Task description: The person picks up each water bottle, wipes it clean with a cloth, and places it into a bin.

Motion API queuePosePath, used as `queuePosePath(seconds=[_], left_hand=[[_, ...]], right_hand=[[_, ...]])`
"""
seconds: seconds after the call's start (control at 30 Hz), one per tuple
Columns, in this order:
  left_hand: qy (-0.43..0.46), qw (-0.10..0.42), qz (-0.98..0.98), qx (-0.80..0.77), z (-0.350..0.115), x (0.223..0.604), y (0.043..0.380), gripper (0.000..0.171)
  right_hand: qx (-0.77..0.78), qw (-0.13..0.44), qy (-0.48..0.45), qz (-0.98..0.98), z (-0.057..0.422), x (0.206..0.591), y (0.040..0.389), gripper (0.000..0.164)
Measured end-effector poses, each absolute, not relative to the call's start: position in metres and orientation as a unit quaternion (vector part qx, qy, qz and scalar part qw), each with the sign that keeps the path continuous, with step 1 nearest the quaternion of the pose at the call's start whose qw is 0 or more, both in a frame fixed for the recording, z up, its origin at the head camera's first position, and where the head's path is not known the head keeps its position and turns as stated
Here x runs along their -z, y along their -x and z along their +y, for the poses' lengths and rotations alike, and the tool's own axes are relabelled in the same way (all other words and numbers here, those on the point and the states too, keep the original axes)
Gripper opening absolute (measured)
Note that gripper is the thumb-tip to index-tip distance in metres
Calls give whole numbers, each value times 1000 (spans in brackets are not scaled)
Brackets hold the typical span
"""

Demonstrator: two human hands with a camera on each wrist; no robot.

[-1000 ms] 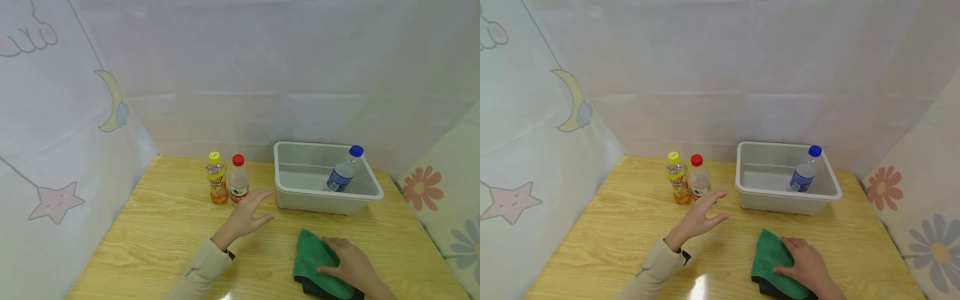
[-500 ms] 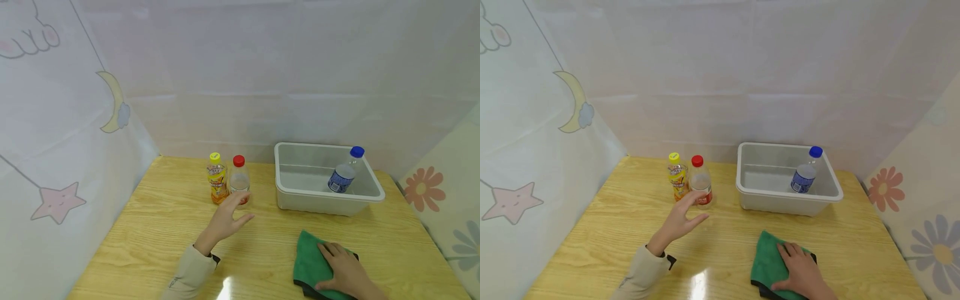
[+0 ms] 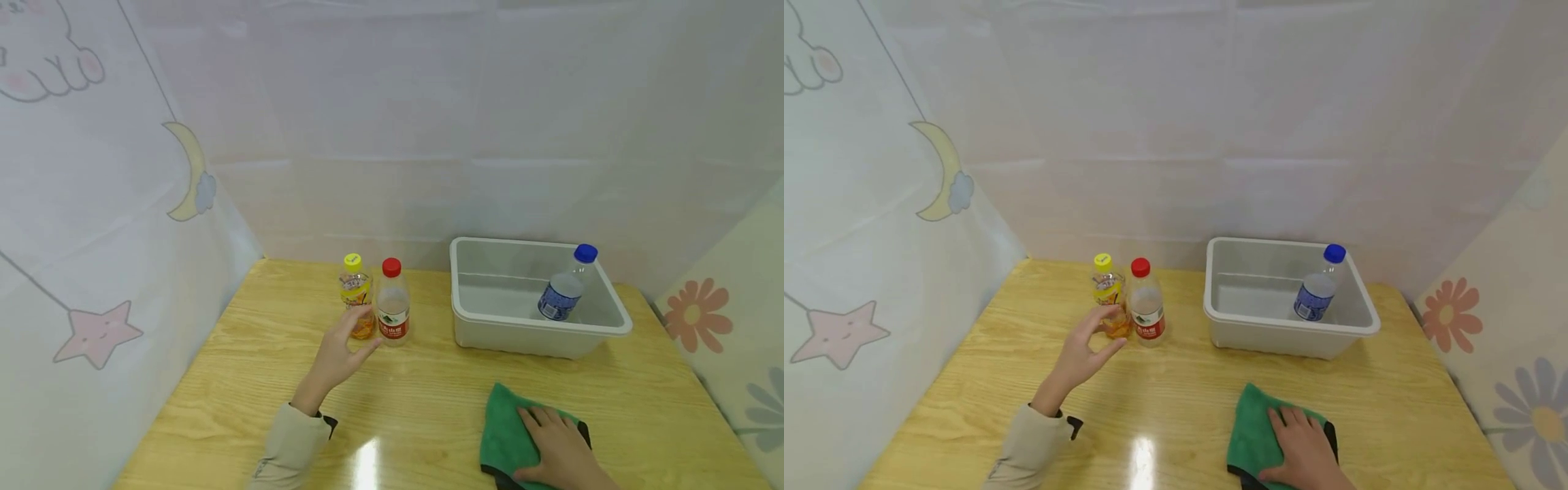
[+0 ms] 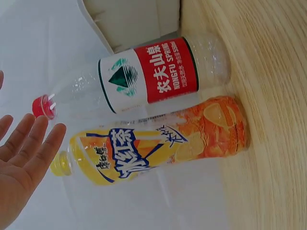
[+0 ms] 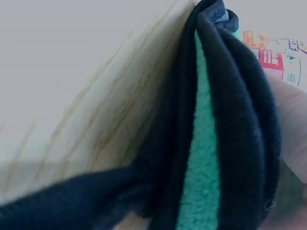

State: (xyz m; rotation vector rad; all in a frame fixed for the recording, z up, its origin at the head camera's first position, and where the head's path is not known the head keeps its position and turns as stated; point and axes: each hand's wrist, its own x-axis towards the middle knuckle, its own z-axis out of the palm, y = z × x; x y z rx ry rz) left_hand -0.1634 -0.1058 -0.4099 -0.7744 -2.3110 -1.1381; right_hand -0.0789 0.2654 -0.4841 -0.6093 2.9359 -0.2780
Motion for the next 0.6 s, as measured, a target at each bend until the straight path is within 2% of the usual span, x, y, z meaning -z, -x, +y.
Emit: queuePosePath(seconds=[0.2,0.37,0.47,0.6], left_hand=[[273,268,-819,429,-119,409,171,52],[219,312,-818,430,-128,407,181,53],[183,311,-825,435,-131,406,187,54],[141,285,-840,440,-133,408,197,60]], right_hand=[[100,61,207,971,262,483,79,98],[106,72,201,971,258,480,79,85],[128,79,200,968,255,478,80,75],[161,81,184,966,252,476,80,62]])
